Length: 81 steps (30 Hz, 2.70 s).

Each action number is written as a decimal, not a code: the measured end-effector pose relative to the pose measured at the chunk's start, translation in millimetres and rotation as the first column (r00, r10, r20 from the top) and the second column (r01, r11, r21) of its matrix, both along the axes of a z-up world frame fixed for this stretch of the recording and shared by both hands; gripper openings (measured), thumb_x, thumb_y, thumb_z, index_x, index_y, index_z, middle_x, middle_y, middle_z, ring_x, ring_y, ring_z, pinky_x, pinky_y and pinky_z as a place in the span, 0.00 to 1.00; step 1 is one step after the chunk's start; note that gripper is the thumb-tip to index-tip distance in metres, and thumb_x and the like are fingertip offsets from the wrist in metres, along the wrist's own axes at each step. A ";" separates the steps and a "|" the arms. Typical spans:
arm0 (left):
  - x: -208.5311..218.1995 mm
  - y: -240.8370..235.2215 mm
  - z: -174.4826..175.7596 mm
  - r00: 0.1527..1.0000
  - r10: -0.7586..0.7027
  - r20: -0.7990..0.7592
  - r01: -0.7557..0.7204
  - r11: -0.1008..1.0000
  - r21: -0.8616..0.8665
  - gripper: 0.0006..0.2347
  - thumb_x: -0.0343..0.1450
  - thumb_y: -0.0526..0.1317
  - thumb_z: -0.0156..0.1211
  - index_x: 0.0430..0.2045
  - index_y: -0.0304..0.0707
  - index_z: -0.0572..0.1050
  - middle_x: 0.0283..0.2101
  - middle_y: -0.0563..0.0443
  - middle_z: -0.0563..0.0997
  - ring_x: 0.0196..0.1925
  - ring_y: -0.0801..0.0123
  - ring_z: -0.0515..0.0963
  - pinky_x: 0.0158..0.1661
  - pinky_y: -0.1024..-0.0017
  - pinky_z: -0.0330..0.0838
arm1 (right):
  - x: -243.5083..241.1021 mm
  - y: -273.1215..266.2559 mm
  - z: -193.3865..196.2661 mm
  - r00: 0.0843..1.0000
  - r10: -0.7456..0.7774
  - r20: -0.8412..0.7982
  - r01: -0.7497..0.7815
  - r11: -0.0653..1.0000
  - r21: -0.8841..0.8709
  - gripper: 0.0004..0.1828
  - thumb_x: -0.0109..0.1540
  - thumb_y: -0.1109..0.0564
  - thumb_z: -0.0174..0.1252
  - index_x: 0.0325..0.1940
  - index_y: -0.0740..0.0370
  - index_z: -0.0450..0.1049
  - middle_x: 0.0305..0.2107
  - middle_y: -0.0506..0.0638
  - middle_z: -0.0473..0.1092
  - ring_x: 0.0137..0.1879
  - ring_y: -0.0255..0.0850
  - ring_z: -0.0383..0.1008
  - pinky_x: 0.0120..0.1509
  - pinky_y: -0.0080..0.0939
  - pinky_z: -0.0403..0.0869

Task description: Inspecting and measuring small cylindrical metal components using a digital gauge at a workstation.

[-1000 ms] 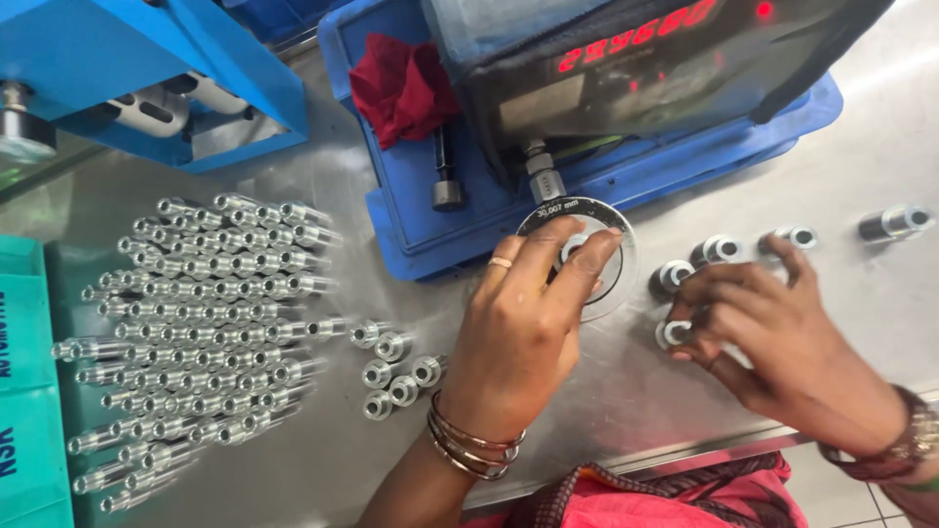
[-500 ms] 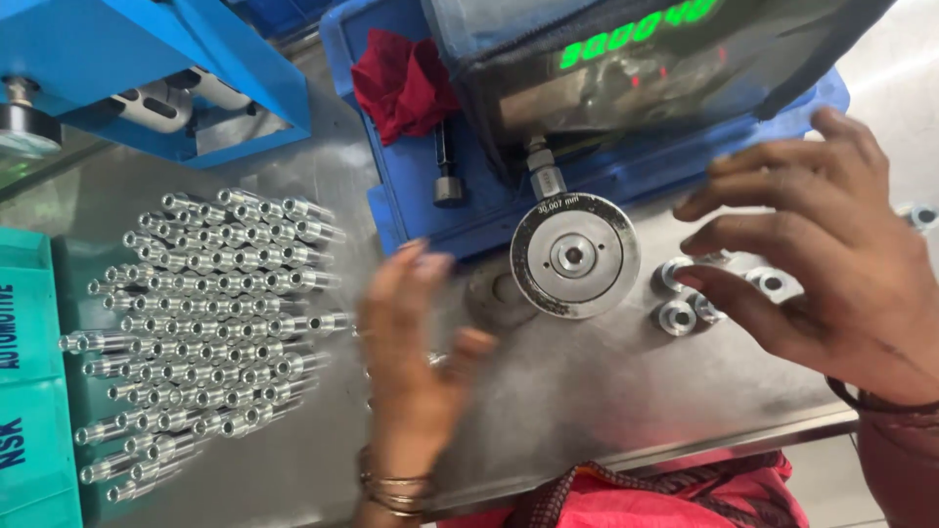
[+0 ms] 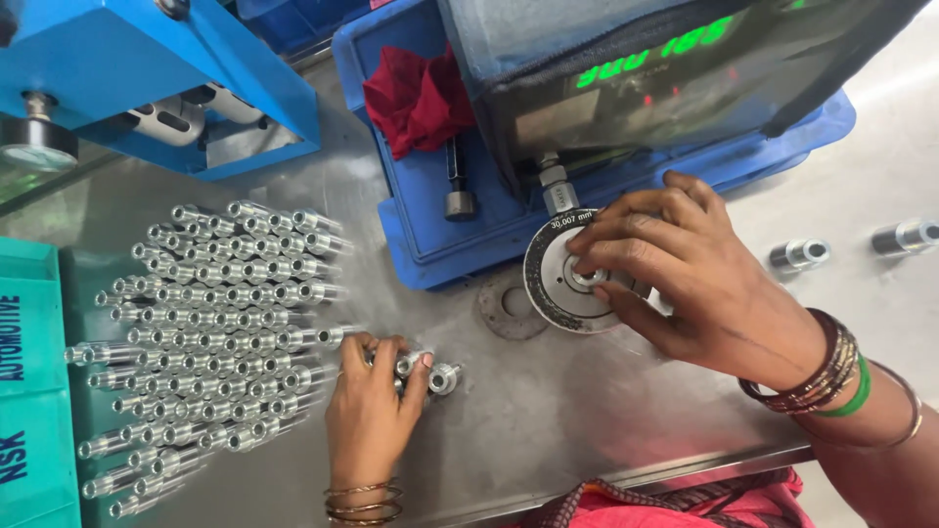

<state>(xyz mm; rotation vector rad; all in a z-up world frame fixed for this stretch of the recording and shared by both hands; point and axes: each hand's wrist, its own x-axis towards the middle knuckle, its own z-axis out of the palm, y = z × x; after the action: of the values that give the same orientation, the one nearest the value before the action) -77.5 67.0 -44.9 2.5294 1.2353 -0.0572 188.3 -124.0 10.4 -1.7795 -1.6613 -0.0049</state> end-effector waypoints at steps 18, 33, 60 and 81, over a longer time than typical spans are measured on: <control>2.4 33.8 -24.6 0.946 -0.245 0.210 0.226 0.968 0.108 0.16 0.63 0.44 0.71 0.43 0.45 0.78 0.55 0.40 0.72 0.44 0.45 0.81 0.43 0.54 0.76 | -7.6 4.3 2.9 0.995 -0.092 0.049 0.090 0.995 0.044 0.20 0.55 0.52 0.69 0.49 0.55 0.74 0.44 0.48 0.70 0.58 0.50 0.67 0.67 0.60 0.59; 11.2 20.0 -9.2 0.991 -0.110 0.071 0.093 0.972 0.215 0.24 0.61 0.55 0.71 0.47 0.45 0.76 0.52 0.34 0.71 0.31 0.44 0.82 0.30 0.55 0.77 | -5.8 0.0 15.3 0.961 -0.129 0.246 0.118 0.991 0.058 0.18 0.56 0.50 0.70 0.48 0.54 0.76 0.41 0.48 0.71 0.58 0.46 0.70 0.74 0.71 0.52; -7.0 21.3 -22.7 0.953 -0.230 0.197 0.207 0.970 0.130 0.16 0.68 0.44 0.63 0.47 0.40 0.75 0.46 0.44 0.82 0.39 0.47 0.84 0.35 0.55 0.77 | 71.6 -104.2 -93.0 0.917 -0.019 0.398 0.167 0.925 -0.342 0.20 0.50 0.40 0.63 0.39 0.51 0.78 0.50 0.47 0.73 0.65 0.48 0.66 0.75 0.66 0.56; 112.0 -54.6 91.3 0.663 -0.565 0.491 0.554 0.812 0.184 0.16 0.68 0.40 0.68 0.49 0.42 0.77 0.43 0.49 0.77 0.38 0.60 0.82 0.36 0.64 0.77 | 77.2 -93.2 -49.6 0.820 -0.319 0.474 0.398 0.915 -0.073 0.14 0.56 0.54 0.70 0.45 0.53 0.80 0.54 0.52 0.72 0.66 0.50 0.69 0.77 0.64 0.59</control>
<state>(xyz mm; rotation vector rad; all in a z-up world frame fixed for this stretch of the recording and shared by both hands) 34.5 12.4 46.5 2.5795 0.2143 0.4830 265.5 -217.2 -39.2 -2.3392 -1.6339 -0.5039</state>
